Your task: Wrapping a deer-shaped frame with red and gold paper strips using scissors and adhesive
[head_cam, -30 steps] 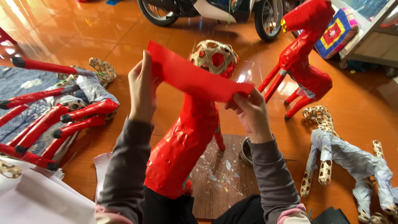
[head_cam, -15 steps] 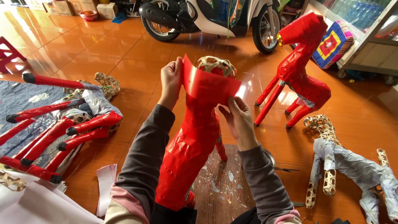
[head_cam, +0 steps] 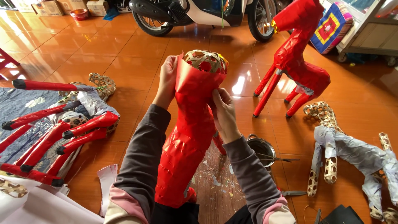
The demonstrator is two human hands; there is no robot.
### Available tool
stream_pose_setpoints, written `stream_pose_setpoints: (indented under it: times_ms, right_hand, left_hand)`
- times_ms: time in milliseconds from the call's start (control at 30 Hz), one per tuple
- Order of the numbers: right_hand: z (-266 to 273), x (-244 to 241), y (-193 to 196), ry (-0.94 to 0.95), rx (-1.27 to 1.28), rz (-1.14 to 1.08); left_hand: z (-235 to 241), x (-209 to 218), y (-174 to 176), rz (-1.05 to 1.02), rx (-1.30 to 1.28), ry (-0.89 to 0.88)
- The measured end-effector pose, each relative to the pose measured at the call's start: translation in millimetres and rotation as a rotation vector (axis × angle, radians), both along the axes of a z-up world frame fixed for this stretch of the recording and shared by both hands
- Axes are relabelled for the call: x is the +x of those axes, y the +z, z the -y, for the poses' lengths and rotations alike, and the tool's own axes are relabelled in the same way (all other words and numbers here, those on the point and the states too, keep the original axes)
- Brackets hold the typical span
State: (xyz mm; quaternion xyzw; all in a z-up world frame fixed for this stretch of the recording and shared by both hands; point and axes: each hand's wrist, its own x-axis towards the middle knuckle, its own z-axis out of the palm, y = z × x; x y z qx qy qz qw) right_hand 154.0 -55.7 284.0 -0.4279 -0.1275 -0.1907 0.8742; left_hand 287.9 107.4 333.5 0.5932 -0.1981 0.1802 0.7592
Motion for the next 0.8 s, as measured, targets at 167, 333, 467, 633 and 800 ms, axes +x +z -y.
stream_pose_setpoints:
  times_ms: [167, 333, 467, 633, 800]
  right_hand:
    - [0, -4, 11, 0.096, 0.061, -0.032]
    - [5, -10, 17, 0.104, 0.033, -0.044]
    - [4, -8, 15, 0.1, 0.024, -0.052]
    - [6, -1, 8, 0.107, 0.024, -0.045]
    - [6, 7, 1, 0.077, -0.008, -0.035]
  left_hand:
    - [-7, -43, 30, 0.176, 0.073, 0.152]
    - [-8, -37, 14, 0.227, 0.12, 0.214]
    - [-9, -22, 7, 0.189, 0.078, 0.069]
    - [-6, -16, 7, 0.197, 0.105, -0.009]
    - [2, -29, 14, 0.123, 0.02, -0.132]
